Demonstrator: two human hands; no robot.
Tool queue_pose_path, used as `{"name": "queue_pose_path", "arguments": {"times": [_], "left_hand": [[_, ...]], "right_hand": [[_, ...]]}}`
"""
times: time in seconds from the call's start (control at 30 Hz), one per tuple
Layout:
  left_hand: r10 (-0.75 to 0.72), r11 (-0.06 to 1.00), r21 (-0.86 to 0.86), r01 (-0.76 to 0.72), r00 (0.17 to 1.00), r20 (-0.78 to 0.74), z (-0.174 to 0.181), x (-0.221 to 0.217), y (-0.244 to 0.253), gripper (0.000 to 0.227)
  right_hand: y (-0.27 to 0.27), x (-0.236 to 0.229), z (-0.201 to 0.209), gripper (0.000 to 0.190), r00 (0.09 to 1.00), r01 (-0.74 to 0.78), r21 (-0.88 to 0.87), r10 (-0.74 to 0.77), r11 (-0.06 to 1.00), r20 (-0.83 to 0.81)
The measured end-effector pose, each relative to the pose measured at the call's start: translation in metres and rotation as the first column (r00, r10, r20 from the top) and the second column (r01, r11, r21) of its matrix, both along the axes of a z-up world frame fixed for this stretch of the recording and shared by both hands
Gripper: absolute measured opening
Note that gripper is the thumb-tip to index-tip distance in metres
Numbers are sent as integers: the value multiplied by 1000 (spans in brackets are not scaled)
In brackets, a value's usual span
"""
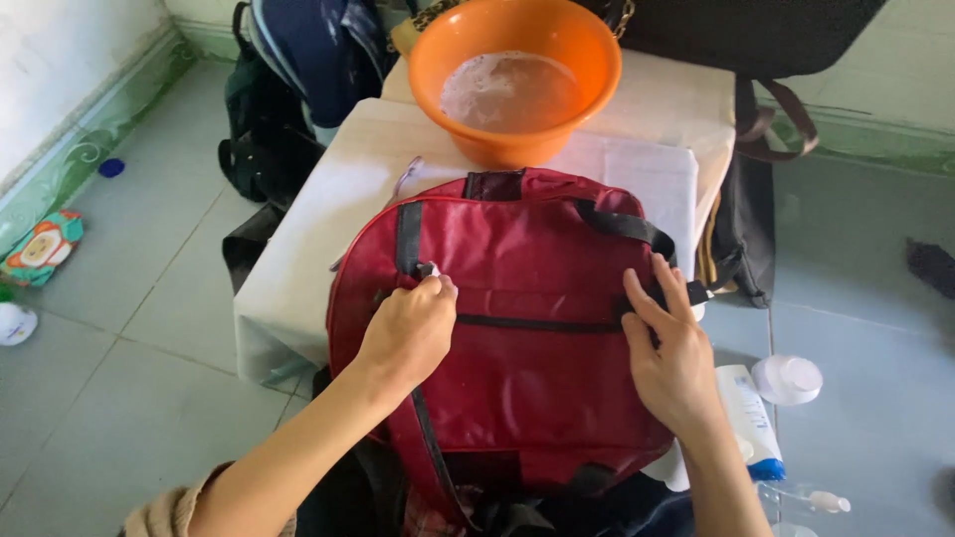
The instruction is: Cleaning a red backpack by wiping and scrubbing it with a cloth and brush dipped in soapy water.
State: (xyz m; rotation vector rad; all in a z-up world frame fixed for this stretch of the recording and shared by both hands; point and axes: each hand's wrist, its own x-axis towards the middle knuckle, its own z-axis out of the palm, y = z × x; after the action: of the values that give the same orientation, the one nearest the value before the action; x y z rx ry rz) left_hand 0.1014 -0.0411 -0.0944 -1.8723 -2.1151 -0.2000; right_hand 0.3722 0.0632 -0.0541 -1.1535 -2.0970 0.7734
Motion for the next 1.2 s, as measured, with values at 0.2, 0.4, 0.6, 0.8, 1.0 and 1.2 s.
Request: {"name": "queue_pose_path", "arguments": {"times": [0.2, 0.4, 0.6, 0.8, 1.0, 1.2], "left_hand": [[-242, 968, 17, 252, 904, 351, 15, 66, 40, 19], [-340, 933, 259, 250, 848, 408, 2, 141, 39, 25], [-149, 973, 187, 135, 987, 62, 15, 61, -54, 39], [-93, 983, 147, 107, 991, -97, 18, 44, -66, 40], [-151, 988, 57, 146, 982, 116, 20, 51, -71, 71], [-129, 983, -104, 153, 970, 207, 20, 43, -60, 70]], "right_hand": [[-2, -2, 6, 54, 999, 5, -14, -5, 1000, 48], [-1, 3, 0, 50, 999, 3, -34, -4, 999, -50], [0, 4, -2, 51, 999, 6, -25, -7, 1000, -35], [-1, 1, 8, 72, 990, 6, 99, -20, 995, 141], [32, 4, -1, 43, 998, -18, 244, 4, 970, 59], [26, -1, -11, 44, 989, 133, 66, -128, 989, -69]]}}
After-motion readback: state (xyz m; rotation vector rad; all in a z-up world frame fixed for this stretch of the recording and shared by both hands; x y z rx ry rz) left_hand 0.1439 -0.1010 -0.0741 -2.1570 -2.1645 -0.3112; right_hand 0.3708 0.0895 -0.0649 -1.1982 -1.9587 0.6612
